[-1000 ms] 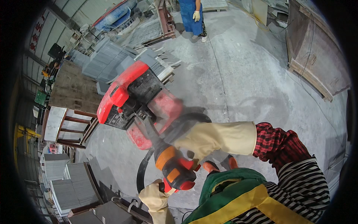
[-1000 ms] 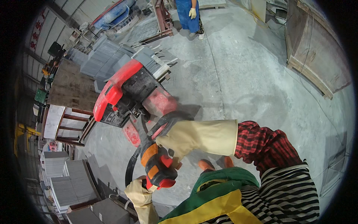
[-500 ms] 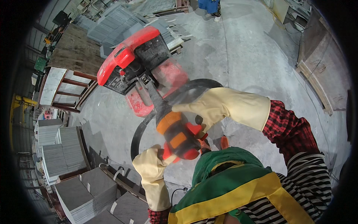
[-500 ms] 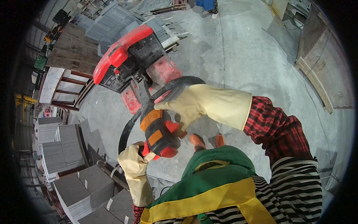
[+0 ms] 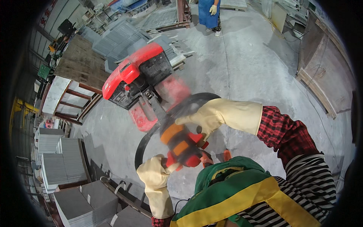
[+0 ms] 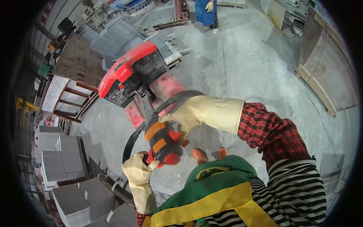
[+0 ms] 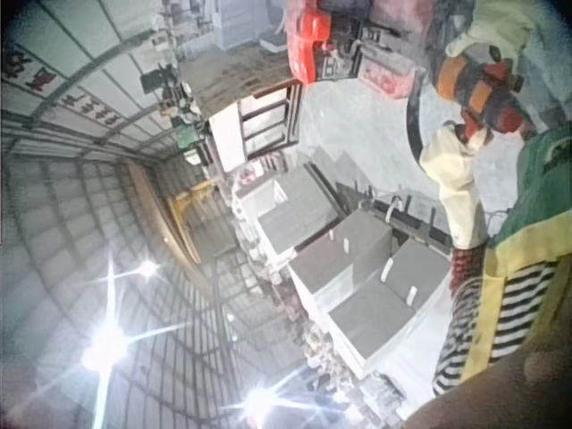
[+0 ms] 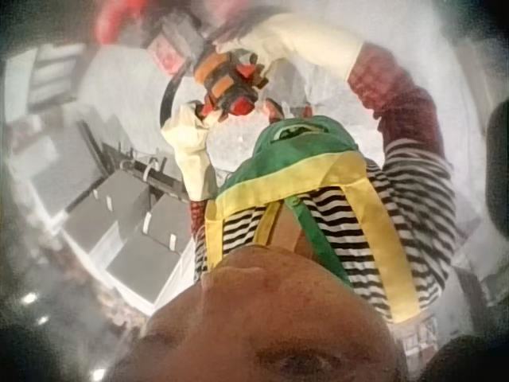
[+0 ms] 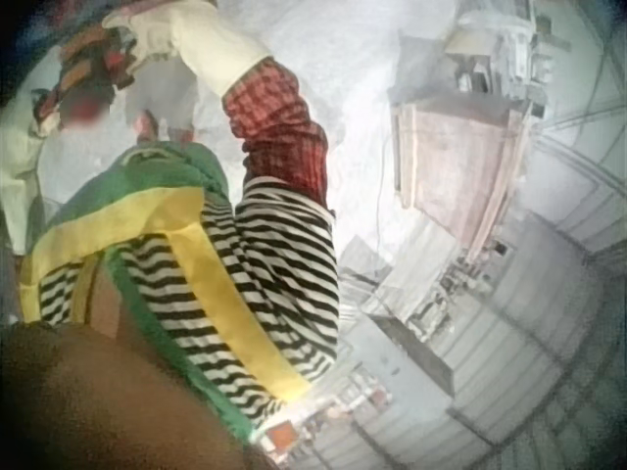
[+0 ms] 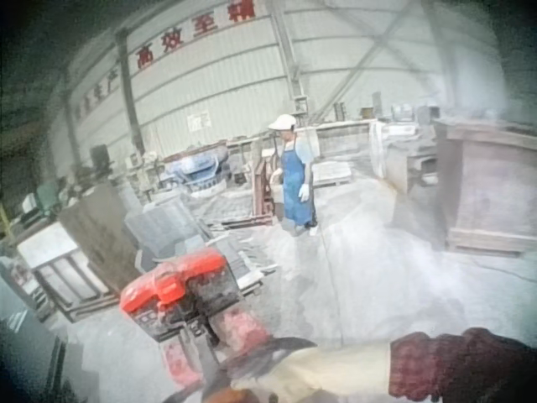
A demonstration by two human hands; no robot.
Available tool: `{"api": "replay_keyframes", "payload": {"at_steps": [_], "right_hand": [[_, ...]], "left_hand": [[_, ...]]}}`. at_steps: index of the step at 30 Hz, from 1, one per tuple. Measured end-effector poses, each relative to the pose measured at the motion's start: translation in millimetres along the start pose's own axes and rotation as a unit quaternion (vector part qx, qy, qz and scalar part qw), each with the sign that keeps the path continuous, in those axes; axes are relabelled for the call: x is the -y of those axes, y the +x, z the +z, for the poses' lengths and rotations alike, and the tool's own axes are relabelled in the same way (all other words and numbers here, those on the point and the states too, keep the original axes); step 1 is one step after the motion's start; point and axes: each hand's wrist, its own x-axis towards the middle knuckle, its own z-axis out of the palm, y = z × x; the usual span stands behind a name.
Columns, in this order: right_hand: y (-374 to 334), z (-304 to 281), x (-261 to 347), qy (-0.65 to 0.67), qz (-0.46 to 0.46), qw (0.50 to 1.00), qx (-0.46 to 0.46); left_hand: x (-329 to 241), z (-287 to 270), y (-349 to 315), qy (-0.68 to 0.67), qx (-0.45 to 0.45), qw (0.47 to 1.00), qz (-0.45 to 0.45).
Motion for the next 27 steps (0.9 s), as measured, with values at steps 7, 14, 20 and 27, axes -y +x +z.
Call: {"api": "replay_keyframes", "payload": {"at_steps": [7, 14, 20, 27], "right_hand": [[-8.6, -3.0, 0.0, 0.006, -0.019, 1.0, 0.004], [-21.2, -7.1, 10.2, 0.009, 0.02, 1.0, -0.008], [-30.8, -12.2, 17.1, -0.15, 0.004, 0.987, -0.054], [-13.6, -8.0, -6.1, -0.167, -0.031, 0.98, -0.099]], "left_hand": [[0.9, 0.6, -3.1, 0.003, 0.019, 0.999, -0.029], [1.4, 3.1, -1.9, -0.002, 0.009, 1.0, -0.026], [7.6, 11.9, -1.8, 0.001, -0.024, 1.0, -0.009], [3.9, 11.9, 4.7, -0.002, -0.005, 1.0, -0.022]]}}
